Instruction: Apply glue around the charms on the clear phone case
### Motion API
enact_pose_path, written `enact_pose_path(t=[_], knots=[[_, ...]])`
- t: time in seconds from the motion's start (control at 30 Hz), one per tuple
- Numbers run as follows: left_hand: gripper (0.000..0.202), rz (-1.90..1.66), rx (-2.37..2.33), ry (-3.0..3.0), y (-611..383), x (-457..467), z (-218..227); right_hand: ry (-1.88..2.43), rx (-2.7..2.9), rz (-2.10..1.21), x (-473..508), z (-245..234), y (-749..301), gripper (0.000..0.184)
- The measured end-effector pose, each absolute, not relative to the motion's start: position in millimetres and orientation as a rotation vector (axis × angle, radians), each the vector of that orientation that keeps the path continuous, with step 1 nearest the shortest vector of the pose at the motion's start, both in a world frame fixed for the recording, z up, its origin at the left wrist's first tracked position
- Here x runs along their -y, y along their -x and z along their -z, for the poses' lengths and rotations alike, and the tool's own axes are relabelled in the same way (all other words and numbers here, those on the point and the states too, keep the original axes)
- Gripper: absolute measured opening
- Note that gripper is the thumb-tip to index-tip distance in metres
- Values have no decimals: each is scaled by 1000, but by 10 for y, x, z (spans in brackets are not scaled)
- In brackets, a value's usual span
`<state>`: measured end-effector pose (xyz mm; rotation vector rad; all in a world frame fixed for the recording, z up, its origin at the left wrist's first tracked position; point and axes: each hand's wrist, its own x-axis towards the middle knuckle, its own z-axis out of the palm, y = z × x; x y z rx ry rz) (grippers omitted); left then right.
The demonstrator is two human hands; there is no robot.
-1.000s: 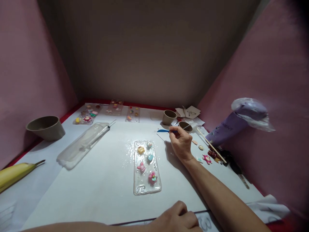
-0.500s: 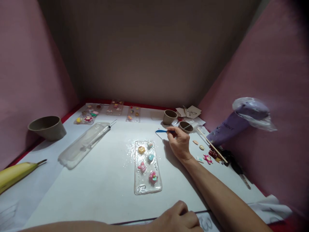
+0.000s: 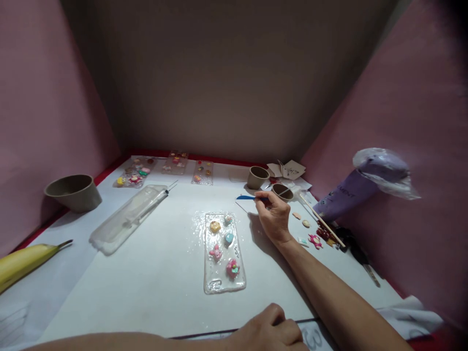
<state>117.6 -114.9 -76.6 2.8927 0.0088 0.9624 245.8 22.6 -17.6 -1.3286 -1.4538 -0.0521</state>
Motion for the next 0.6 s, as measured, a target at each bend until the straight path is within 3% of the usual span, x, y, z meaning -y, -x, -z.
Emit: enact_pose_path(t=[0.33, 0.6], knots=[[30, -882, 0, -2911, -1150, 1144, 710, 1154, 1441, -264, -73, 27, -2259, 13], [21, -776, -14, -2894, -1139, 1145, 730, 1064, 1683, -216, 18, 14, -2013, 16]])
